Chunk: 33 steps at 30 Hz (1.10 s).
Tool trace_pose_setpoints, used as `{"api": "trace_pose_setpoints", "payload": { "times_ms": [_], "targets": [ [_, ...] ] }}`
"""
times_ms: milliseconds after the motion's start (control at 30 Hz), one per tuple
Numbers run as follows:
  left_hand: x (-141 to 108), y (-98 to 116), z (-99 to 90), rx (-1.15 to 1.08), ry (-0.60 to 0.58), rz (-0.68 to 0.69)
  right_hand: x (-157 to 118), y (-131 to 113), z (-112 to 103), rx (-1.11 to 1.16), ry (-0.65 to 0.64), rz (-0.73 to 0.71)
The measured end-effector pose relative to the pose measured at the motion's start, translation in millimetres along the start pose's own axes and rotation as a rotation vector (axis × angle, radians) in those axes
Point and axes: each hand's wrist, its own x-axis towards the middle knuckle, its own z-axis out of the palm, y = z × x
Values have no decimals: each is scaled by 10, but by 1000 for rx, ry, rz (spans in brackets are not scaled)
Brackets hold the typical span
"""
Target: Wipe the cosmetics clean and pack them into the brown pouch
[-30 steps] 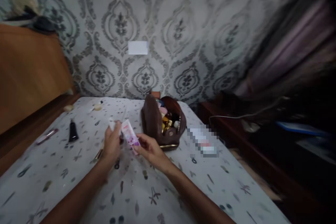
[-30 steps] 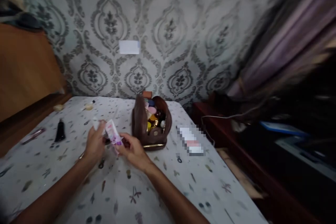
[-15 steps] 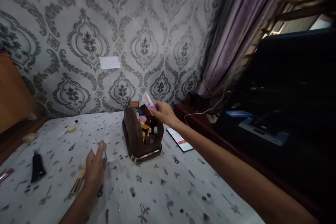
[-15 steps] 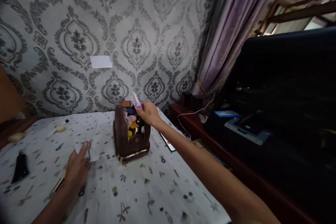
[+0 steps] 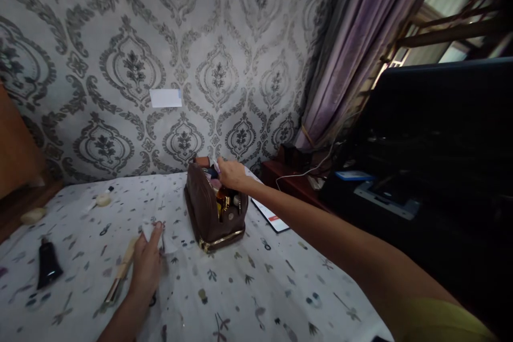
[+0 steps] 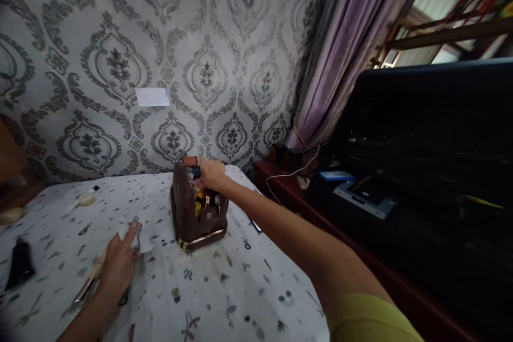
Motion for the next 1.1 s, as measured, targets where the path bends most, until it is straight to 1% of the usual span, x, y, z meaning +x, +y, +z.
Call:
{"api": "trace_pose_setpoints", "payload": {
  "times_ms": [100,233,333,433,633,800,933,1100],
  "targets": [
    [-11,7,22,-4,20,8,69,-47,59,-36,-15,-17],
    [-30,27,51,-13,14,-17,126,-79,113,-76,-39,-11],
    [-47,49,57,-24,-3,-21,136,-71,136,-102,-44,-24],
    [-55,56,45,13,-18,-9,131,-34,148,-127,-55,-57],
    [-10,-37,-9,25,-63,26,118,40,166,-171,-75,-112],
    [29,-112,-39,43,-54,-2,104,29,169,-199,-79,-139],
    [34,-120,-51,81,-87,16,111,28,151,-201,-85,-148],
    [21,-111,-40,79,-56,19,106,52,156,-162,-82,-149]
  ]
}}
